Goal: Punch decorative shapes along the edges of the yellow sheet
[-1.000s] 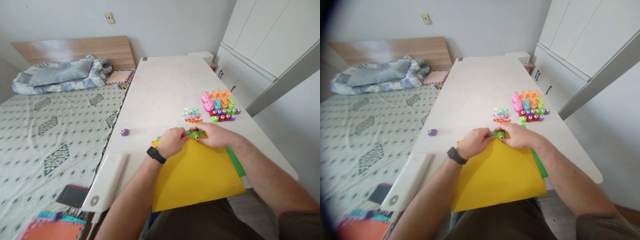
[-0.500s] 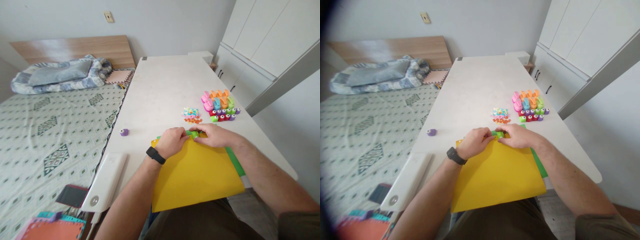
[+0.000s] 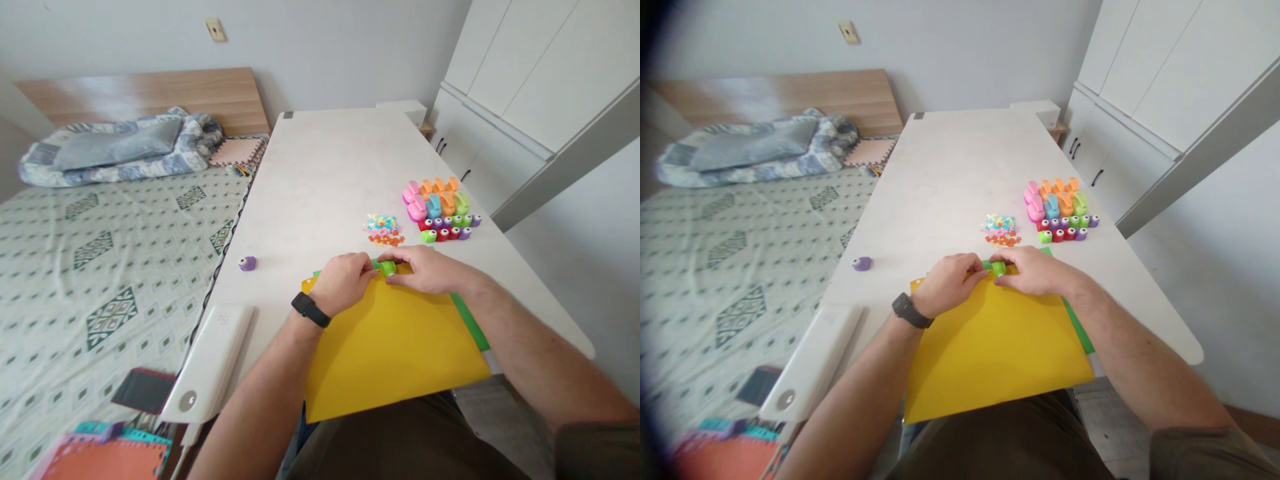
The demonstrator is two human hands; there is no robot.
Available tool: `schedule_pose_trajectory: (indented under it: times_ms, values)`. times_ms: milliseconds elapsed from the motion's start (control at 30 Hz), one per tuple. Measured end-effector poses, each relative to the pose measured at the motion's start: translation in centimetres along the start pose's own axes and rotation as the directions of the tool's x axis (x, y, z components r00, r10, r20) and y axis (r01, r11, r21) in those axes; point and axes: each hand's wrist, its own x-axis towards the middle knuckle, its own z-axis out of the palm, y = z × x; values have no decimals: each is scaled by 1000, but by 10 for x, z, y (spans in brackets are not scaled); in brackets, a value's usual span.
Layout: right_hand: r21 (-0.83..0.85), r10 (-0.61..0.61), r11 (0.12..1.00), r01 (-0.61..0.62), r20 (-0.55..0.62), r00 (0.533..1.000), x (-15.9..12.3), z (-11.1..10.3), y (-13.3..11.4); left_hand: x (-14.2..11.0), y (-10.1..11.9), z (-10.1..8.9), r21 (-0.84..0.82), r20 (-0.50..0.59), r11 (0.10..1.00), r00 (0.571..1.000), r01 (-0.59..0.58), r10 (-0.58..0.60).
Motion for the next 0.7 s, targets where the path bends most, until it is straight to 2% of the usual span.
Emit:
schedule_pose_trajectory:
  times_ms: [700]
  values:
    - [-62,-33,998,30,-43,999,2,7,-3,0,1,-1,3,3,1000,1000,-3,3]
